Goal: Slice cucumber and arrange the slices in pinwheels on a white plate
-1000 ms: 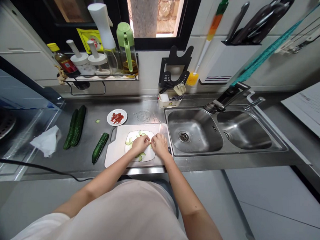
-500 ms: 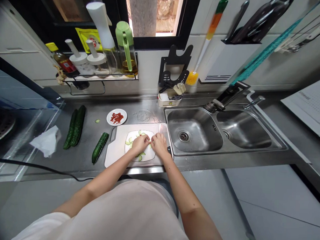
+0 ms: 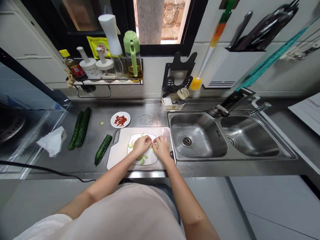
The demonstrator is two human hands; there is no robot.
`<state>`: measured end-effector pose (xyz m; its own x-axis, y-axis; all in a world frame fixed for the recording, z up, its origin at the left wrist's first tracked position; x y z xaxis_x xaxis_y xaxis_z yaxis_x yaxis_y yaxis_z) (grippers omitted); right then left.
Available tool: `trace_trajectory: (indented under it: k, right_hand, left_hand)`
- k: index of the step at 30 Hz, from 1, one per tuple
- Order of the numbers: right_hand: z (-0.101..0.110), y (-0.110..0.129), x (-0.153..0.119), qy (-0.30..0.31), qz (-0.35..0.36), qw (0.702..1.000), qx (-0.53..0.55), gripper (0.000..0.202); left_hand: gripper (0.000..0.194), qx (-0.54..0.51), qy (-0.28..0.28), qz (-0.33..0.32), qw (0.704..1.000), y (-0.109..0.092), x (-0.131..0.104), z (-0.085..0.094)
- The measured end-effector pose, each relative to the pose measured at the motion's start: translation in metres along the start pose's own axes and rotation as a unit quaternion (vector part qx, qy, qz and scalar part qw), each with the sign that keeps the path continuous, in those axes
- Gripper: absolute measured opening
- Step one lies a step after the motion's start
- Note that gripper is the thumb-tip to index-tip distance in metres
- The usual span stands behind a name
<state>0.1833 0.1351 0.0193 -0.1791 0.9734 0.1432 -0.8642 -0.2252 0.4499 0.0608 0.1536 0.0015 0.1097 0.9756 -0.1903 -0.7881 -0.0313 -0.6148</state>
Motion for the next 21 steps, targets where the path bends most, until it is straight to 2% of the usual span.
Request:
trace_trajectory:
  k: [8, 14, 18, 21]
  right_hand:
    - [0.012, 0.015, -0.004, -0.023, 0.011, 0.998, 0.054, 0.016]
    - [0.016, 0.038, -0.015, -0.024, 0.035, 0.994, 0.098, 0.017]
    - [0.013, 0.042, -0.021, -0.02, 0.037, 0.993, 0.113, 0.016]
    - [0.012, 0.038, -0.025, -0.02, 0.033, 0.993, 0.115, 0.016]
  left_hand:
    - [0.016, -0.049, -0.053, 0.024, 0.997, 0.014, 0.009, 0.031]
    - [0.017, -0.077, -0.085, 0.033, 0.993, 0.03, 0.01, 0.043]
    - [0.018, -0.078, -0.101, 0.049, 0.991, 0.05, 0.013, 0.052]
    - [0.018, -0.069, -0.123, 0.072, 0.987, 0.073, 0.019, 0.066]
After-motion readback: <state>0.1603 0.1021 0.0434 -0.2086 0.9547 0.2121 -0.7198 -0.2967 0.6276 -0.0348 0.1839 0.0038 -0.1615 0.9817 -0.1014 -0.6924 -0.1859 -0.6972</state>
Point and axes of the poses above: each hand's wrist, its own x-axis towards the middle knuckle, its own z-axis out of the back of the hand, y = z × x, the point moved 9 cm from there along x, towards the middle knuckle
